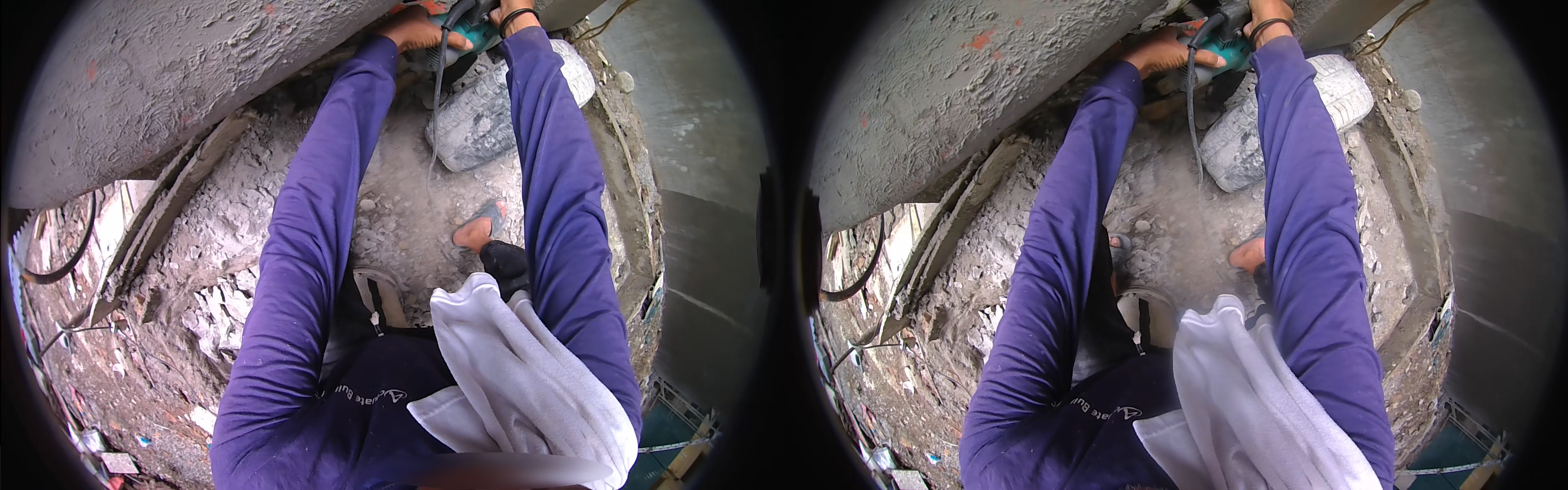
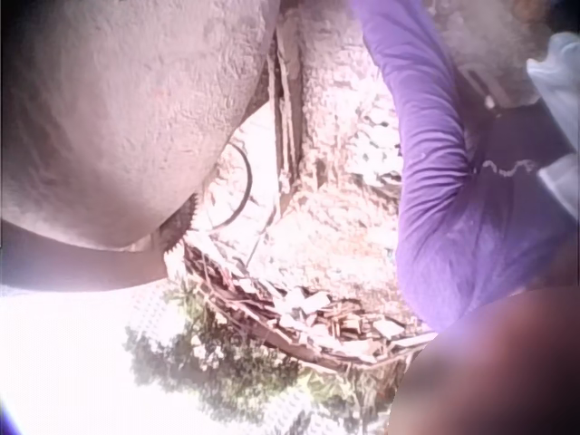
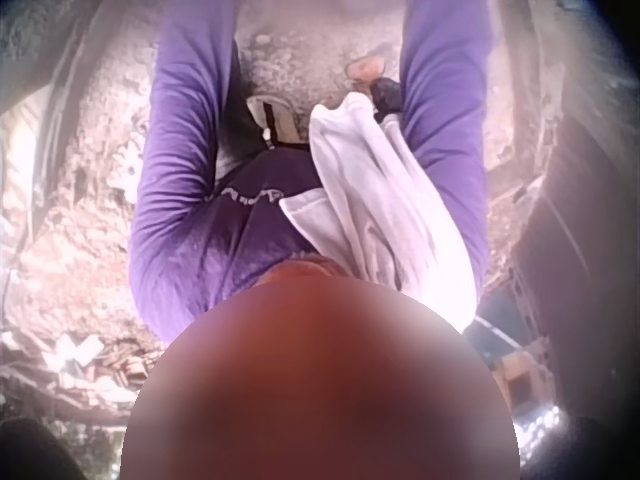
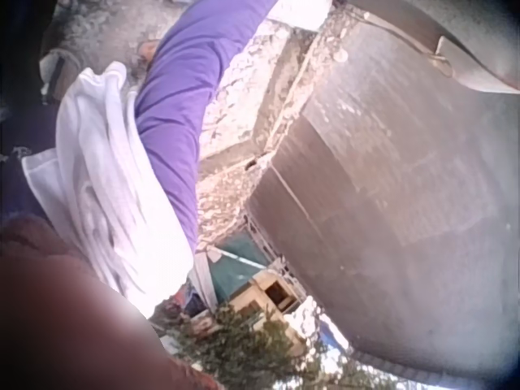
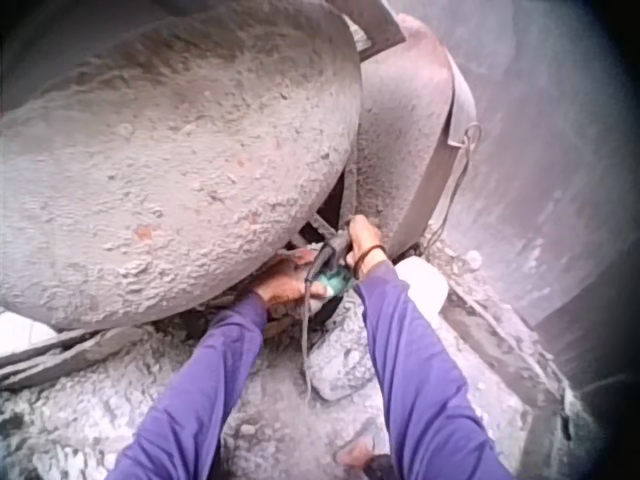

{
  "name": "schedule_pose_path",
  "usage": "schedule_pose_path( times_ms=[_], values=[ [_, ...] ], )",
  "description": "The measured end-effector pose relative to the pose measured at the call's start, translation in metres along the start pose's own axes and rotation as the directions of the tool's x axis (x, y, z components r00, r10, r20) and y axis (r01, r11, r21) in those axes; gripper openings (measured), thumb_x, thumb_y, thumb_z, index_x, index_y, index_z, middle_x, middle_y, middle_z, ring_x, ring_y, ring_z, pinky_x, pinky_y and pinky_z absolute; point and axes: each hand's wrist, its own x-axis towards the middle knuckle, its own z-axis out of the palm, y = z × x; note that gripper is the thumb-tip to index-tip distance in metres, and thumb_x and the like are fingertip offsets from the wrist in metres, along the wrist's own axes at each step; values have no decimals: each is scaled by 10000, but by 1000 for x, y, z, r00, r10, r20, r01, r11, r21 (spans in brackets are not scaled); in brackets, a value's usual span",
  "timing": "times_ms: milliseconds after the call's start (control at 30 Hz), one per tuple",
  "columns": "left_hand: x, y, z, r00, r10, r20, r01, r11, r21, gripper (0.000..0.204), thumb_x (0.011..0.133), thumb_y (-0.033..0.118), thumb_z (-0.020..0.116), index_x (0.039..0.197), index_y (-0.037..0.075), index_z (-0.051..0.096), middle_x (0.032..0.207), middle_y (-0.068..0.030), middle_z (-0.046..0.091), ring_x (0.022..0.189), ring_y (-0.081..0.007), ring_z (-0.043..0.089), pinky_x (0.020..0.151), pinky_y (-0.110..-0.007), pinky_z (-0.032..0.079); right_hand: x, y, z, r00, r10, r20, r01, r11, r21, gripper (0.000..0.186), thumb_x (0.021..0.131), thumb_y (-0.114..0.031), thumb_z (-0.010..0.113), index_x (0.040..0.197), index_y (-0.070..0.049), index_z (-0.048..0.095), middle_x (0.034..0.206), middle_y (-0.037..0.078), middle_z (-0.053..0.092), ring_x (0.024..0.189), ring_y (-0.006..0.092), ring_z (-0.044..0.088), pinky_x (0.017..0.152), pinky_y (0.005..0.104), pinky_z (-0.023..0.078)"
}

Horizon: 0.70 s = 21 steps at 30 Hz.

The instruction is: The person uses a handheld angle grinder to grind a concrete surface near a large cylindrical object. They repeatedly reposition the tool and clear debris by hand while working in a confined area.

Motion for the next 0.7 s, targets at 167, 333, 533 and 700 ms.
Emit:
schedule_pose_path(
  times_ms=[167, 333, 533, 700],
  values=[
    [-2, 2, 2, 992, -14, 129, 27, 994, -102, 921, 642, 598, 924, 1384, 111, 677, 1291, -138, 715, 1164, -269, 692, 994, -371, 540, -13, 2, -5, 990, -102, -98, 92, 990, -104, 379, 907, -260, 600, 1113, 43, 696, 938, 147, 684, 706, 241, 602, 580, 426, 468],
    [-33, 13, 10, 999, -39, 24, 39, 999, -28, 847, 701, 542, 916, 1328, 29, 672, 1218, -138, 718, 1104, -235, 701, 949, -348, 554, -38, 4, -15, 994, -51, -99, 38, 991, -130, 404, 868, -278, 698, 1084, 63, 712, 986, 149, 694, 772, 239, 618, 619, 432, 483],
    [-38, -11, 13, 996, 78, -37, -81, 992, -100, 776, 757, 551, 877, 1301, 31, 688, 1177, -107, 736, 1085, -224, 690, 942, -361, 545, -47, 7, 1, 979, -143, -146, 128, 986, -109, 381, 870, -269, 682, 1047, 67, 701, 963, 163, 701, 752, 255, 648, 604, 456, 490],
    [-75, 14, 16, 998, -19, 56, 28, 987, -157, 781, 734, 573, 878, 1259, 21, 707, 1156, -132, 750, 1064, -242, 709, 940, -381, 554, -55, 27, -9, 999, -48, 18, 45, 990, 134, 305, 909, -133, 698, 1021, 135, 604, 842, 198, 701, 616, 269, 673, 590, 426, 547]
  ],
)
